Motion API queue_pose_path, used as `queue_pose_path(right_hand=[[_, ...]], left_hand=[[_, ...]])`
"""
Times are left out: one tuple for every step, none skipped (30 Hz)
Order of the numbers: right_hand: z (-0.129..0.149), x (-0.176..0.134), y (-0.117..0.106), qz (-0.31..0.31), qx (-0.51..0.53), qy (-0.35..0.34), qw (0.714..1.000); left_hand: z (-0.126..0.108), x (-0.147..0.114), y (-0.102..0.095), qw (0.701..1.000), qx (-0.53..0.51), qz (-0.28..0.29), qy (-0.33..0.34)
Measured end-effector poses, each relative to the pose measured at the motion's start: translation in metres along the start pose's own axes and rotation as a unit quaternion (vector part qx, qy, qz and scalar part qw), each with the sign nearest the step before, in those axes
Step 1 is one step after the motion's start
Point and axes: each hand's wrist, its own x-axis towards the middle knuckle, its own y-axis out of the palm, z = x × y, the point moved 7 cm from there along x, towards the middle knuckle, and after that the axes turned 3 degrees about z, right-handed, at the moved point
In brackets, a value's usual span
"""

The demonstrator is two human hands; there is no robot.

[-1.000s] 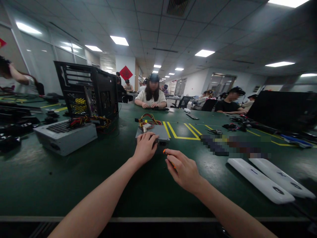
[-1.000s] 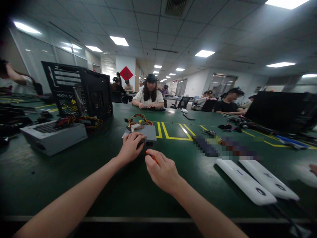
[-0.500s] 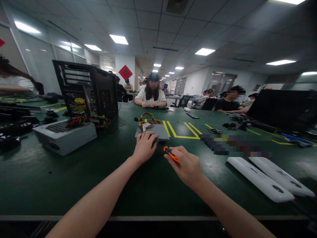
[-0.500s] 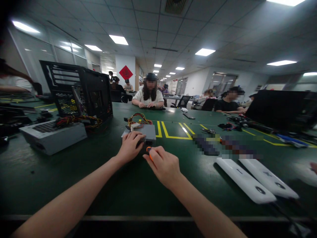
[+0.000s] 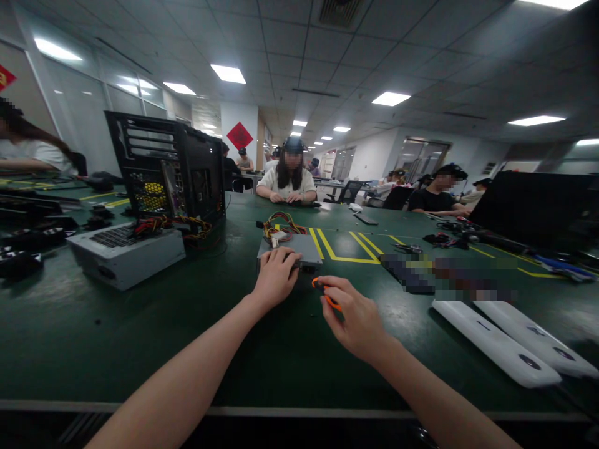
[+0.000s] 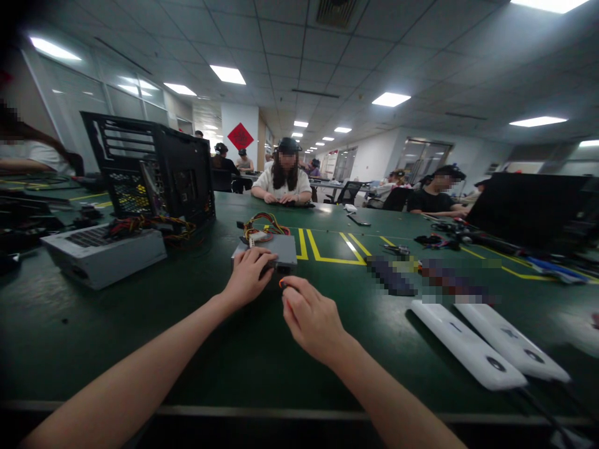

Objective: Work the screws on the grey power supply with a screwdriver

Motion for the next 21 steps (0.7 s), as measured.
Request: queue_pose_path(right_hand=[[0.002, 0.000, 0.001, 0.006, -0.008, -0.012, 1.000], [0.002, 0.000, 0.001, 0.006, -0.016, -0.015, 1.000], [0.000, 0.000, 0.000, -0.005, -0.022, -0.004, 1.000], [-0.005, -0.001, -0.003, -0.018, -0.024, 0.018, 0.999], [-0.009, -0.001, -0.004, -0.030, -0.021, 0.042, 0.998], [-0.013, -0.001, -0.006, -0.040, -0.014, 0.060, 0.997], [-0.015, -0.002, -0.006, -0.044, -0.007, 0.068, 0.997], [-0.014, -0.002, -0.006, -0.042, 0.000, 0.066, 0.997], [-0.012, -0.002, -0.004, -0.035, 0.006, 0.053, 0.998], [-0.007, -0.001, -0.003, -0.027, 0.008, 0.032, 0.999], [-0.002, -0.001, -0.001, -0.021, 0.004, 0.010, 1.000], [0.002, 0.000, -0.001, -0.017, -0.003, -0.008, 1.000], [0.003, 0.000, -0.001, -0.020, -0.012, -0.015, 1.000], [0.003, 0.000, -0.002, -0.028, -0.023, -0.010, 0.999], [0.000, 0.001, -0.004, -0.036, -0.030, 0.005, 0.999], [-0.004, 0.000, -0.006, -0.042, -0.032, 0.026, 0.998], [-0.008, 0.000, -0.007, -0.046, -0.029, 0.045, 0.997], [-0.010, -0.001, -0.007, -0.048, -0.023, 0.057, 0.997], [-0.010, -0.002, -0.006, -0.044, -0.016, 0.060, 0.997], [-0.008, -0.002, -0.004, -0.037, -0.011, 0.054, 0.998], [-0.005, -0.002, -0.002, -0.030, -0.011, 0.044, 0.999]], left_hand=[[0.000, 0.000, 0.000, 1.000, 0.000, 0.001, 0.000], [0.000, 0.000, 0.000, 1.000, 0.001, 0.001, -0.001], [0.000, 0.000, 0.000, 1.000, 0.003, 0.002, -0.001], [0.000, 0.000, 0.000, 1.000, 0.005, 0.003, 0.000], [-0.001, 0.000, 0.000, 1.000, 0.006, 0.002, 0.001], [-0.001, 0.000, 0.000, 1.000, 0.008, 0.002, 0.002], [-0.001, 0.000, 0.000, 1.000, 0.009, 0.001, 0.004], [-0.002, 0.000, 0.000, 1.000, 0.009, 0.000, 0.006], [-0.002, 0.000, 0.000, 1.000, 0.008, 0.000, 0.007], [-0.002, 0.000, 0.000, 1.000, 0.007, 0.000, 0.007], [-0.001, 0.000, 0.000, 1.000, 0.006, 0.000, 0.006], [-0.001, 0.000, 0.001, 1.000, 0.005, 0.001, 0.005], [-0.001, 0.001, 0.001, 1.000, 0.004, 0.002, 0.003], [0.000, 0.001, 0.001, 1.000, 0.003, 0.002, 0.002], [0.000, 0.001, 0.002, 1.000, 0.002, 0.004, 0.002], [0.000, 0.001, 0.002, 1.000, 0.001, 0.005, 0.002], [0.000, 0.001, 0.002, 1.000, 0.001, 0.005, 0.001], [0.000, 0.001, 0.002, 1.000, 0.001, 0.006, 0.001], [0.001, 0.001, 0.002, 1.000, 0.001, 0.005, 0.001], [0.001, 0.000, 0.002, 1.000, 0.001, 0.005, 0.001], [0.001, 0.000, 0.002, 1.000, 0.000, 0.003, 0.002]])
